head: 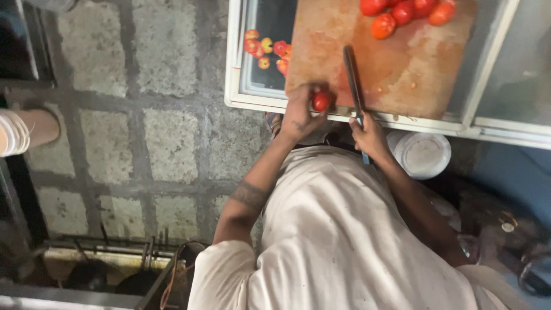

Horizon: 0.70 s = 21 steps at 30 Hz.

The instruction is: The person repeatedly picks tomatoes from a metal bowl and cuts them into halves or quarters on a wooden cutting board using a knife. The cut pieces are placed on the board or pushed aside as the task continues.

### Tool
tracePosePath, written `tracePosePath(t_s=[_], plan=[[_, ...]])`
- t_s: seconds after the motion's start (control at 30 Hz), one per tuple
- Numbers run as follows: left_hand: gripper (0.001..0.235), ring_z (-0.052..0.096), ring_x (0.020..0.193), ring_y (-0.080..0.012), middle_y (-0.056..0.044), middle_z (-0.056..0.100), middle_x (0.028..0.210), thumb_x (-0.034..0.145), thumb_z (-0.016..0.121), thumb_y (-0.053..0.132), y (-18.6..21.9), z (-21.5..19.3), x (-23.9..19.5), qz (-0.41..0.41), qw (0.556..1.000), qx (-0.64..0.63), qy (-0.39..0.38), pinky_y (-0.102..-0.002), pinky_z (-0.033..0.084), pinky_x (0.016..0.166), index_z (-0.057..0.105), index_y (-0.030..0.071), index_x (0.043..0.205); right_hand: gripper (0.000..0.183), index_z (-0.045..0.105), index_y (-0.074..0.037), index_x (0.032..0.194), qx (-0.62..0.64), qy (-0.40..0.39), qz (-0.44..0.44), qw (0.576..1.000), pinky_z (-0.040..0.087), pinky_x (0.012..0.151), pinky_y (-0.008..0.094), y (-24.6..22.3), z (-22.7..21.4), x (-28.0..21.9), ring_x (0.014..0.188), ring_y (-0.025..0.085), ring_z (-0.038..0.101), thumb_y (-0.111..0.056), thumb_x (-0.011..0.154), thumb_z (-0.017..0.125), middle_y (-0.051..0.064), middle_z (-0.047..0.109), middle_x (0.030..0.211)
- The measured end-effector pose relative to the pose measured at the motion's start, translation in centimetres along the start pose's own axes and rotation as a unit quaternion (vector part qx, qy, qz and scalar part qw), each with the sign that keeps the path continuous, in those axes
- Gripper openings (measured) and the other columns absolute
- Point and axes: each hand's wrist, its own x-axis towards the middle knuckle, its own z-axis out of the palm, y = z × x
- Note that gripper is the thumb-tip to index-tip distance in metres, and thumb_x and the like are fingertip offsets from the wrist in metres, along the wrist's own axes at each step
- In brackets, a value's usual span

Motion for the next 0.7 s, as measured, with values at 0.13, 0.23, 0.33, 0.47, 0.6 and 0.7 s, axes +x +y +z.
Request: tracePosePath(t_s=[0.13, 0.23, 0.33, 0.47, 0.6, 0.7], plan=[[0.058, 0.059, 0.115, -0.0424, -0.02, 0.062, 0.119, 0.071, 0.082, 0.018, 0.2, 5.5, 4.9, 0.053, 0.991, 0.08, -0.092, -0.049, 0.049, 0.1, 0.053, 0.007, 0.121, 0.04, 0.055, -0.003, 0.129, 0.077, 0.044, 0.01, 0.996, 0.046, 0.042, 0.031, 4.4, -1.3, -1.4, 0.045, 0.013, 0.054, -0.033, 0.103, 0.059, 0.002, 0.054, 0.061], [0.058, 0.059, 0.116, -0.0413, -0.018, 0.062, 0.121, 0.075, 0.082, 0.02, 0.3, 7.3, 7.4, 0.068, 0.982, 0.086, -0.157, -0.049, 0.049, 0.101, 0.055, 0.009, 0.124, 0.042, 0.056, -0.003, 0.131, 0.057, 0.091, -0.005, 0.994, 0.048, 0.043, 0.034, 5.3, -0.9, -2.1, 0.045, 0.017, 0.058, -0.033, 0.102, 0.059, 0.007, 0.059, 0.064], [0.054, 0.059, 0.116, -0.0405, -0.018, 0.061, 0.123, 0.076, 0.083, 0.019, 1.2, 6.1, 8.7, 0.101, 0.971, 0.087, -0.197, -0.047, 0.05, 0.1, 0.058, 0.009, 0.124, 0.038, 0.059, 0.001, 0.123, -0.026, 0.121, -0.014, 0.992, 0.051, 0.049, 0.04, 4.2, -0.7, -1.8, 0.047, 0.024, 0.064, -0.032, 0.104, 0.059, 0.016, 0.067, 0.07], [0.056, 0.058, 0.112, -0.0411, -0.018, 0.06, 0.117, 0.066, 0.084, 0.014, 2.9, 4.7, 10.3, 0.207, 0.953, 0.097, -0.2, -0.047, 0.049, 0.098, 0.063, 0.007, 0.118, 0.038, 0.057, 0.006, 0.117, -0.07, 0.099, 0.007, 0.993, 0.054, 0.054, 0.047, 0.0, -1.9, -1.8, 0.051, 0.03, 0.067, -0.03, 0.105, 0.057, 0.023, 0.068, 0.071], [0.043, 0.062, 0.112, -0.0368, -0.013, 0.062, 0.116, 0.073, 0.079, 0.005, 2.9, 4.8, 12.0, 0.205, 0.924, 0.113, -0.302, -0.043, 0.052, 0.097, 0.066, 0.008, 0.114, 0.039, 0.057, 0.007, 0.116, -0.124, 0.022, 0.044, 0.991, 0.054, 0.057, 0.049, -4.7, -6.1, -5.6, 0.049, 0.033, 0.067, -0.03, 0.105, 0.053, 0.024, 0.067, 0.072], [0.039, 0.063, 0.11, -0.0361, -0.012, 0.063, 0.116, 0.075, 0.078, 0.004, 2.7, 4.9, 12.5, 0.205, 0.915, 0.117, -0.328, -0.043, 0.053, 0.096, 0.066, 0.008, 0.112, 0.039, 0.054, 0.007, 0.122, -0.171, -0.041, 0.094, 0.98, 0.056, 0.058, 0.049, -5.6, -8.1, -7.5, 0.049, 0.033, 0.068, -0.027, 0.103, 0.05, 0.027, 0.071, 0.069]])
